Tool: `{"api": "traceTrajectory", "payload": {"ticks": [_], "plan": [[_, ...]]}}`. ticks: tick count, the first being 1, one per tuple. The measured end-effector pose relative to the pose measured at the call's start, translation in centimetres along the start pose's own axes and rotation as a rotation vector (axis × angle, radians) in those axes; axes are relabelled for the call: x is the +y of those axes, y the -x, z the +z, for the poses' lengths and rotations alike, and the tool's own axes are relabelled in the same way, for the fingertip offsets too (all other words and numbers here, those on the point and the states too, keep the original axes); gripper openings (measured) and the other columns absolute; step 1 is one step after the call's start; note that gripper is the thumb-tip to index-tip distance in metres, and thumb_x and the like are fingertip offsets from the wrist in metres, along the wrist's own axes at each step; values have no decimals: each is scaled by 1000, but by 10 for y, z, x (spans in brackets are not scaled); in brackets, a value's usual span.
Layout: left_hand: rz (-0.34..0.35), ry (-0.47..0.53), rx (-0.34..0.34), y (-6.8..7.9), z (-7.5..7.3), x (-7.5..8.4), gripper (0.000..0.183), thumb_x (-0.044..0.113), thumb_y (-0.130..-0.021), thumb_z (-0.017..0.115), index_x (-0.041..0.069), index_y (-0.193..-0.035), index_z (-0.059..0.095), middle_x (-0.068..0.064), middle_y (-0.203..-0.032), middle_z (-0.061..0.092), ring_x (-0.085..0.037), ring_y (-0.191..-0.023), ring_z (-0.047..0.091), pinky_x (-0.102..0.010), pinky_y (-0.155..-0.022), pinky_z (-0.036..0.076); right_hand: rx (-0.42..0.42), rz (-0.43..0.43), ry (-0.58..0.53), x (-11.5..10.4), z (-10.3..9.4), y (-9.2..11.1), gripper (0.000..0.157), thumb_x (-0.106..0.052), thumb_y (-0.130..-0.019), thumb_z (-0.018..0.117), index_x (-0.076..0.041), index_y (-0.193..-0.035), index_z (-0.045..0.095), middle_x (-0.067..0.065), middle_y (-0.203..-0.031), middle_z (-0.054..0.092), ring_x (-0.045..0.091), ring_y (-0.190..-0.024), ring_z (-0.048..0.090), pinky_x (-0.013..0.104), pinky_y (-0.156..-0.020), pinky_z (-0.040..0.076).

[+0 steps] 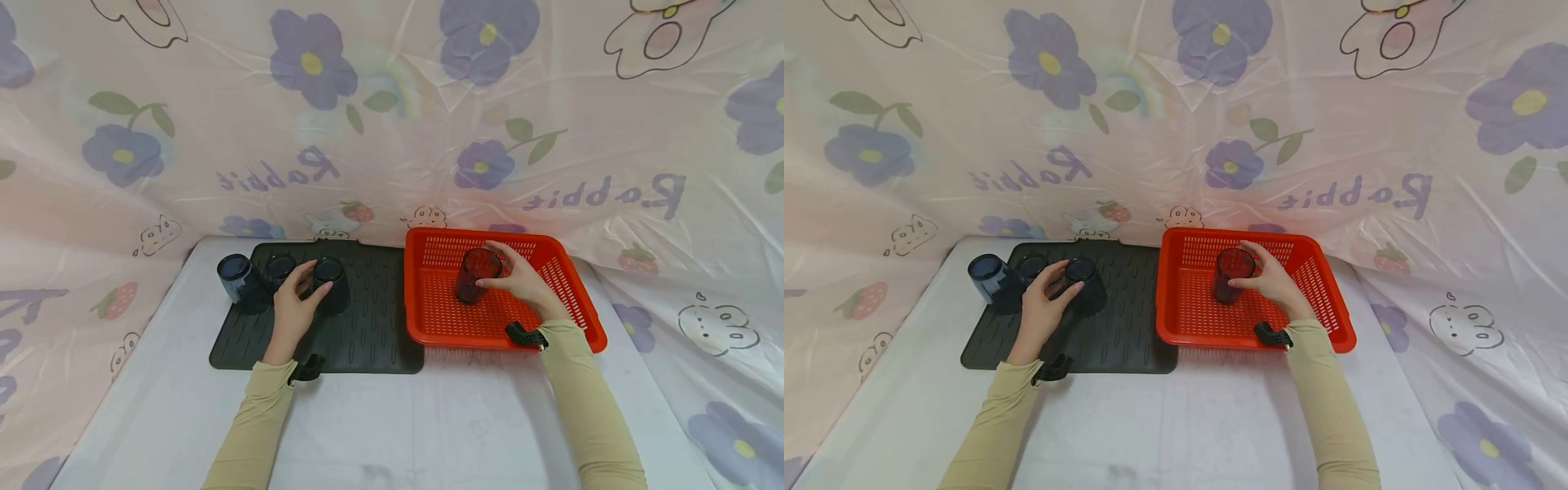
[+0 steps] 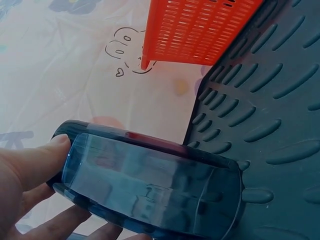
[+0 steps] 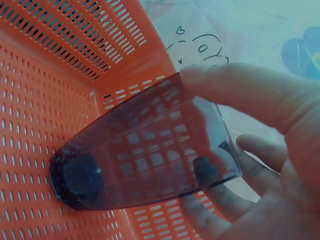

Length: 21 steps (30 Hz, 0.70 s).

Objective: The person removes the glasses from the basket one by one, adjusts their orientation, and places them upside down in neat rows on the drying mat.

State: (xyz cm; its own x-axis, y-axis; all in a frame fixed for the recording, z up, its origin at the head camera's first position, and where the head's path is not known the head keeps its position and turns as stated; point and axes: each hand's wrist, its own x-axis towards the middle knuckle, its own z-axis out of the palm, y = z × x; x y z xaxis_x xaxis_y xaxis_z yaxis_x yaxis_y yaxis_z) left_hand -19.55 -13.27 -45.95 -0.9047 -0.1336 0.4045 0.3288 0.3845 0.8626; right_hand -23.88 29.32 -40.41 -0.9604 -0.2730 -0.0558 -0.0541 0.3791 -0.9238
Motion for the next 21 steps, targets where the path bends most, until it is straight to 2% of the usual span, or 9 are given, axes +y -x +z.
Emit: {"api": "traceTrajectory", "payload": {"ticks": [8, 21], "plan": [[-14, -5, 2, 0, 0, 1, 51, 14, -84, 75, 5, -131, 56, -16, -123, 60, -29, -115, 56, -44, -97, 45, 9, 49, 61, -1, 0, -2, 92, -20, -80, 80, -14, -152, 24, 9, -152, 27, 36, -133, 32, 52, -96, 42], [-26, 7, 8, 0, 1, 0, 51, 14, -84, 75, 7, -131, 57, -15, -123, 60, -28, -114, 56, -43, -97, 46, 15, 54, 78, 0, 0, -4, 92, -20, -78, 82, -15, -151, 26, 12, -148, 33, 37, -129, 37, 55, -97, 40]]}}
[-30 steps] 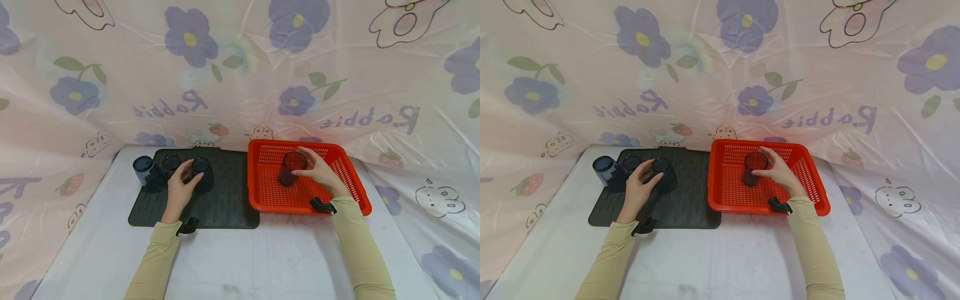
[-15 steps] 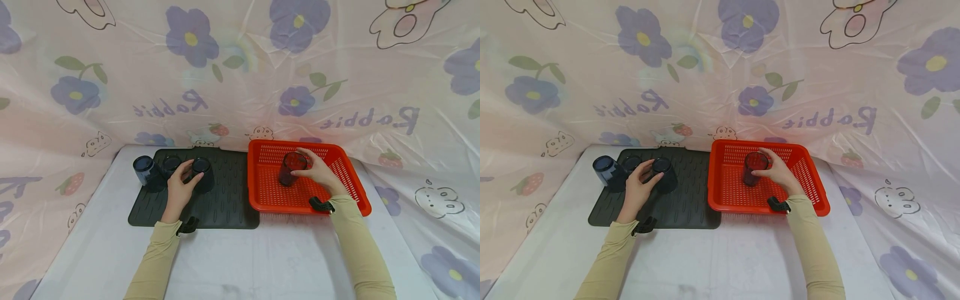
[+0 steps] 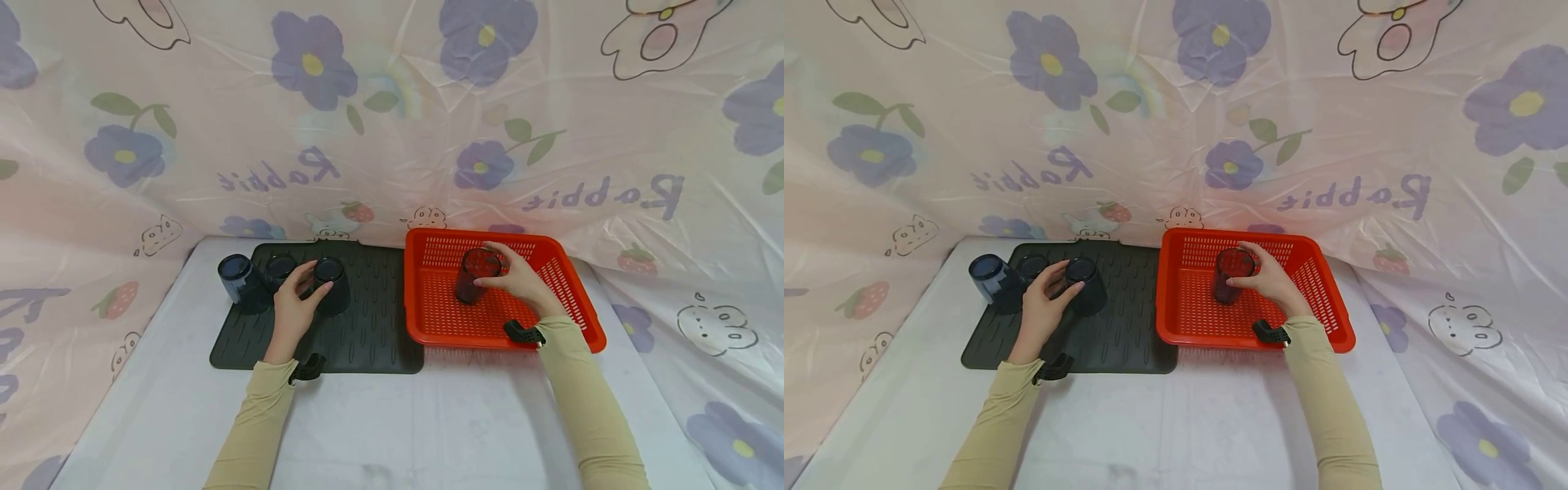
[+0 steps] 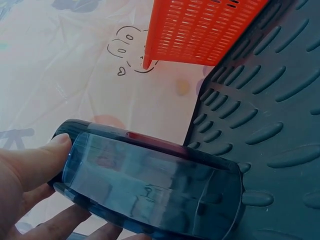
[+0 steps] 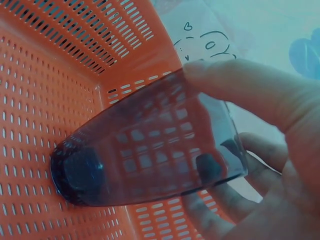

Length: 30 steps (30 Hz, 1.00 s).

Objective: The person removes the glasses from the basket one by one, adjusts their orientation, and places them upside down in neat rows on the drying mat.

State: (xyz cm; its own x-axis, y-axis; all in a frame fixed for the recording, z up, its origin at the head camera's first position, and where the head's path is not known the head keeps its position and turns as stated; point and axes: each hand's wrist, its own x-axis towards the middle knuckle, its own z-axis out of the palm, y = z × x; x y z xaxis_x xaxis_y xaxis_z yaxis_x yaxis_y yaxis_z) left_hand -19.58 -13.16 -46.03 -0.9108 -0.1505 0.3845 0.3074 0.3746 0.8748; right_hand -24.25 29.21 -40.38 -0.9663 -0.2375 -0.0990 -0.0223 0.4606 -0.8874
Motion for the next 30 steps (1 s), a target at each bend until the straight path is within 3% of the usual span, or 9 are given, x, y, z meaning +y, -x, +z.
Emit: {"api": "traceTrajectory", "payload": {"ticks": [13, 20, 30], "plan": [[-13, 6, -7, 0, -1, 1, 50, 15, -85, 75, 9, -131, 57, -15, -124, 59, -27, -114, 56, -42, -97, 46, -20, 3, 8, 0, 1, -4, 88, -18, -78, 81, -9, -149, 29, 17, -139, 43, 34, -123, 45, 50, -96, 42], [-20, 10, -5, 0, -1, 1, 49, 15, -85, 75, 9, -131, 57, -15, -123, 60, -28, -115, 56, -43, -97, 46, -55, 6, -8, -28, 4, 9, 81, -4, -83, 75, -1, -148, 27, 27, -143, 35, 44, -127, 38, 54, -99, 39], [-41, 15, -13, 0, -2, 3, 50, 16, -85, 75, 10, -131, 57, -14, -124, 59, -28, -115, 56, -43, -97, 46, -12, 14, 55, -6, 1, -1, 85, -14, -79, 80, -9, -148, 32, 18, -142, 40, 36, -126, 42, 51, -97, 41]]}}
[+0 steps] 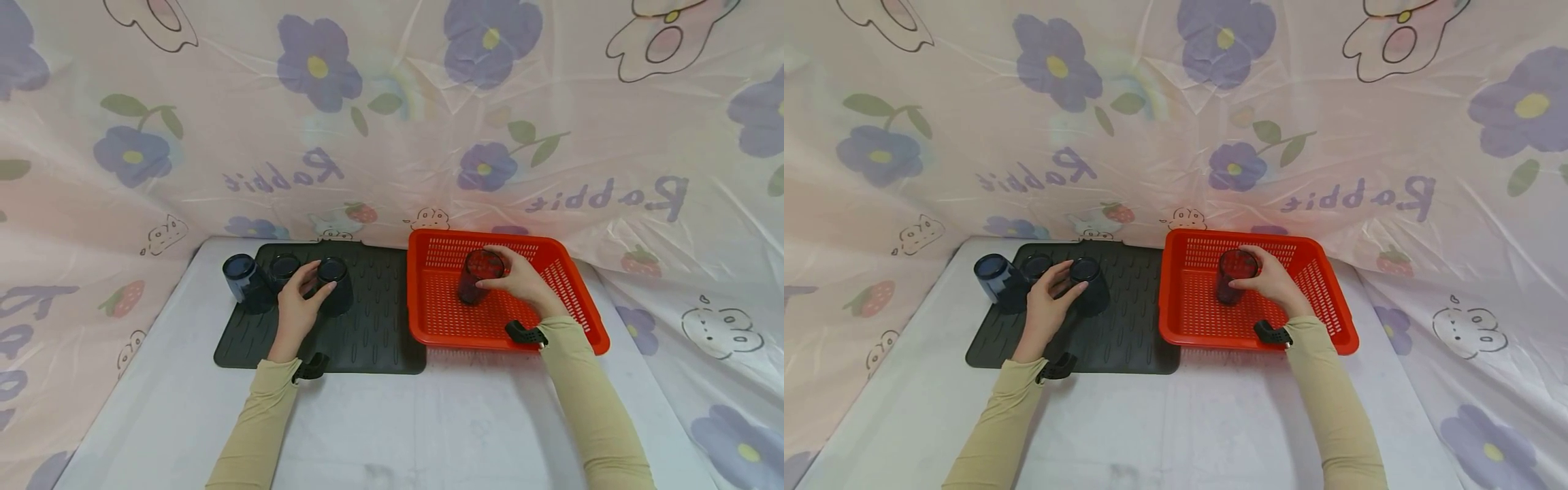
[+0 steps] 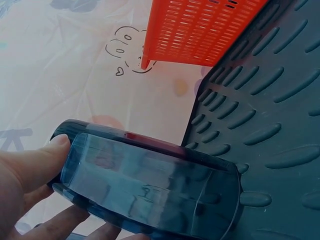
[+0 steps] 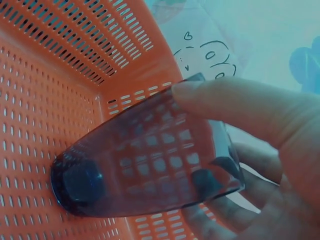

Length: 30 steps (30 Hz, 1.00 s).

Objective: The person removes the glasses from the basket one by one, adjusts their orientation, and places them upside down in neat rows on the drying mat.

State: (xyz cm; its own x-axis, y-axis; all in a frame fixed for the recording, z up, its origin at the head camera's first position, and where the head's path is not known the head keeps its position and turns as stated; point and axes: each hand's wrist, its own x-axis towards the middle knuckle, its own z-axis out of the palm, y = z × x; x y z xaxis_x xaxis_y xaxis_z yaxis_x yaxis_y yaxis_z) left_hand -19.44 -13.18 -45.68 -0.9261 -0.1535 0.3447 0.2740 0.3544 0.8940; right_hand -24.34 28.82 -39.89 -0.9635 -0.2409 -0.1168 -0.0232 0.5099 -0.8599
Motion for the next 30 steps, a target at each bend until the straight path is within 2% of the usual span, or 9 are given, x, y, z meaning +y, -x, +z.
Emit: {"api": "traceTrajectory", "payload": {"ticks": [8, 15, 23, 30], "plan": [[-6, -3, -3, 0, 0, 1, 51, 15, -85, 75, 10, -132, 57, -15, -124, 59, -28, -116, 56, -42, -97, 46, 5, -12, -9, 2, 3, 0, 81, -17, -75, 84, -12, -143, 41, 17, -133, 50, 35, -121, 48, 51, -97, 42], [3, 2, -2, 0, 0, -1, 51, 15, -85, 75, 9, -132, 57, -15, -124, 59, -28, -115, 56, -43, -98, 45, 19, 0, -4, 2, 6, 2, 83, -19, -73, 85, -13, -144, 42, 17, -135, 49, 35, -120, 48, 52, -95, 43], [-2, -10, 1, 0, 0, 2, 50, 15, -85, 75, 9, -131, 57, -15, -124, 59, -29, -115, 56, -44, -98, 45, 50, -5, 25, -3, 12, 4, 87, -18, -71, 87, -10, -145, 41, 19, -123, 58, 32, -106, 58, 42, -84, 48], [-2, -5, 0, 0, 0, 2, 50, 15, -85, 75, 9, -131, 57, -15, -124, 59, -28, -115, 56, -44, -98, 45, 53, -21, 5, -4, 15, 5, 88, -17, -70, 87, -10, -145, 41, 18, -127, 56, 32, -110, 56, 44, -87, 47]]}}
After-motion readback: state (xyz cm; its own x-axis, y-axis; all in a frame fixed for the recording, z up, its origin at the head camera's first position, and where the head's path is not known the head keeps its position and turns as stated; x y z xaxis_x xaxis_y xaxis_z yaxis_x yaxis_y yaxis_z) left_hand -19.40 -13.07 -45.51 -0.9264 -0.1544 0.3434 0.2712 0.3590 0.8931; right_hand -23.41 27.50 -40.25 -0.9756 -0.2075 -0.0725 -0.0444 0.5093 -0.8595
